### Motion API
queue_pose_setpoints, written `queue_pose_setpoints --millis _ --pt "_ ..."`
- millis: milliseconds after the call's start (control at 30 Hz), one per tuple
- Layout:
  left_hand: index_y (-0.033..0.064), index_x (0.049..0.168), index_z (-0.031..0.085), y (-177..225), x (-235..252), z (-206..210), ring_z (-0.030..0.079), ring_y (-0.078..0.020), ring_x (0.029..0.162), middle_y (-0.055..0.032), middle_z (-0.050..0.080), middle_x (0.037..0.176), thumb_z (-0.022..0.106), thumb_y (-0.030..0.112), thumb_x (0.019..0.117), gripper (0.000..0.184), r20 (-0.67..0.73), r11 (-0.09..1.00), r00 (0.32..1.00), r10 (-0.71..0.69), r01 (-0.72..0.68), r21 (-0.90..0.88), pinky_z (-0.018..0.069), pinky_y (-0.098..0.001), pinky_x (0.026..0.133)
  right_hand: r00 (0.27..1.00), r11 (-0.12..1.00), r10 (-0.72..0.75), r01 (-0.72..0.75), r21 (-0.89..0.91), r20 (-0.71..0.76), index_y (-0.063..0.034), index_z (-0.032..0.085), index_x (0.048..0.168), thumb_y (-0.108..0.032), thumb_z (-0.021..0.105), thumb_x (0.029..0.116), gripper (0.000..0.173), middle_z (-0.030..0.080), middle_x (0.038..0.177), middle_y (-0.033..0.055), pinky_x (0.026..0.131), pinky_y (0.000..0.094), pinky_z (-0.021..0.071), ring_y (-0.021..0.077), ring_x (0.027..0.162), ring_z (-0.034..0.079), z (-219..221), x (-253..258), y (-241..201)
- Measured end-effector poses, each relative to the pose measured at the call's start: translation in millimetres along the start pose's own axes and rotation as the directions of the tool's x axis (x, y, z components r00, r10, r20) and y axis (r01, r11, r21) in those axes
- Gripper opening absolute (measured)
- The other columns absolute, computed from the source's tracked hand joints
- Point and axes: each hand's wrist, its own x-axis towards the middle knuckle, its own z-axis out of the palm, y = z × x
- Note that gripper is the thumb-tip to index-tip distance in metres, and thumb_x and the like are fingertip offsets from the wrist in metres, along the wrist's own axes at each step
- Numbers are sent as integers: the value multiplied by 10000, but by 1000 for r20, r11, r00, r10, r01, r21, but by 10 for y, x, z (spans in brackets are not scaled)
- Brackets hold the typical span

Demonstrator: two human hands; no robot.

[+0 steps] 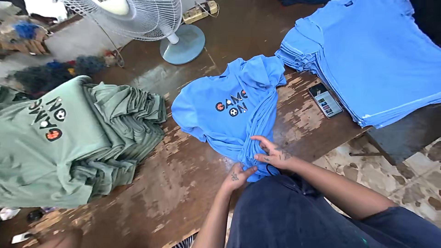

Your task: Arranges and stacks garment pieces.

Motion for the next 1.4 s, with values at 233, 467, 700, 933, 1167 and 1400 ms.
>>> queue_pose_setpoints --millis 233,467,700,933,1167,1400 --pt "-64 1151 670 42 7 -38 674 -117 1047 -136 717 1086 651 152 974 280 31 983 999 27 -32 178 527 -342 995 998 995 -21 27 -97 58 -20 323 1577 -13 475 933 662 638 1025 211 838 410 511 254 876 602 -74 28 -13" --pt "-60 1039 695 204 -16 -65 681 -384 1033 -246 702 1014 581 355 1020 431 68 841 993 -101 49 540 496 -604 944 998 968 24 -9 -253 58 -26 289 1595 3 537 898 740 652 1092 271 885 514 517 366 942 639 -37 27 -210" --pt "-83 1159 635 461 -80 -11 663 -432 1085 -279 682 1090 534 381 1041 489 38 721 978 -203 123 682 487 -624 947 996 979 25 -7 -206 87 -37 246 1612 -209 543 994 706 637 1014 227 846 470 511 292 857 601 -50 75 -169" --pt "-93 1161 620 477 -123 -7 651 -444 1100 -292 668 1106 541 381 1042 495 40 719 978 -203 121 684 479 -622 952 992 978 24 1 -208 121 -17 246 1597 -14 485 910 727 648 1025 224 819 457 525 288 858 621 -79 67 -140" --pt "-69 1188 613 576 -165 67 643 -441 1129 -282 662 1147 516 370 1055 469 32 674 973 -227 133 727 478 -619 959 989 954 87 -49 -296 116 -45 226 1615 -80 587 915 789 628 1121 274 901 507 505 353 960 623 -44 31 -324" --pt "-75 1270 566 649 -231 199 643 -447 1132 -285 661 1157 508 370 1059 495 -30 630 970 -242 180 755 485 -620 952 986 977 66 -33 -212 151 -55 167 1628 -200 530 1005 736 635 1157 255 931 458 514 293 980 640 -64 -2 -255"
